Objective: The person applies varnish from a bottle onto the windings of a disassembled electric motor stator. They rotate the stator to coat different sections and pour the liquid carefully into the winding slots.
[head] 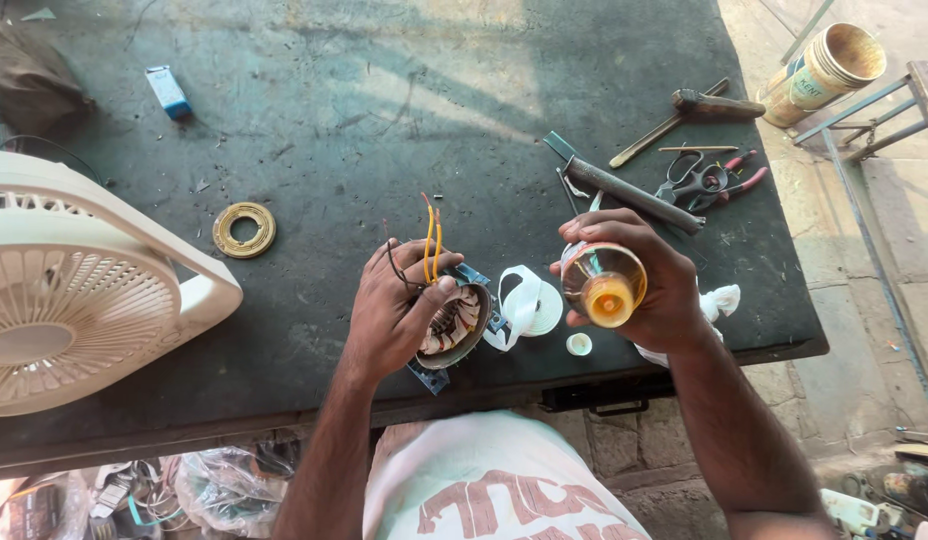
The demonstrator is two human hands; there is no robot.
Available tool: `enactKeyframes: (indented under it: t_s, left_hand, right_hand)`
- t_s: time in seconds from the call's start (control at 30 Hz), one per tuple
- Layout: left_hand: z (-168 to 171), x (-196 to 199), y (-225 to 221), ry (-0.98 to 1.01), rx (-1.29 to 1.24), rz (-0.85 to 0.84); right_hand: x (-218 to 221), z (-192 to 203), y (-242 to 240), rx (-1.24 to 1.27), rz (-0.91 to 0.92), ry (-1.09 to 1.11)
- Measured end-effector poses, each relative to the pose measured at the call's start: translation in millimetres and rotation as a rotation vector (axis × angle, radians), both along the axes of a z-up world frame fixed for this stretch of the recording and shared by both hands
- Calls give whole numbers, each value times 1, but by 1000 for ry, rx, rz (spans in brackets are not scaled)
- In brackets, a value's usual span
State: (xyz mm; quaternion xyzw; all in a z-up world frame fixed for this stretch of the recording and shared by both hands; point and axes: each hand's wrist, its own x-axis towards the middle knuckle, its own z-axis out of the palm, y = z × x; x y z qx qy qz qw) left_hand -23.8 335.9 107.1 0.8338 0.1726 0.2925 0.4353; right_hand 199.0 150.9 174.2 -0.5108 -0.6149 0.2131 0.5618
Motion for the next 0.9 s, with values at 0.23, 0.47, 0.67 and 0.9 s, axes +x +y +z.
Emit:
enactKeyframes:
  t_s: [0.23,0.47,0.67,0.9]
  left_hand:
    - [-11,2,3,-44,-61,79]
    - [0,8,-24,20,-15,181]
    - [-2,8,-26,23,-14,199]
    - [-6,6,-23,23,4,187]
  right_hand:
    - [0,-5,-1,-84,-32,-51]
    - [-6,-11,-17,-159,-35,250]
    - [-11,-14,-32,-180,-44,535]
    - [-17,-49,-37,10,-47,848]
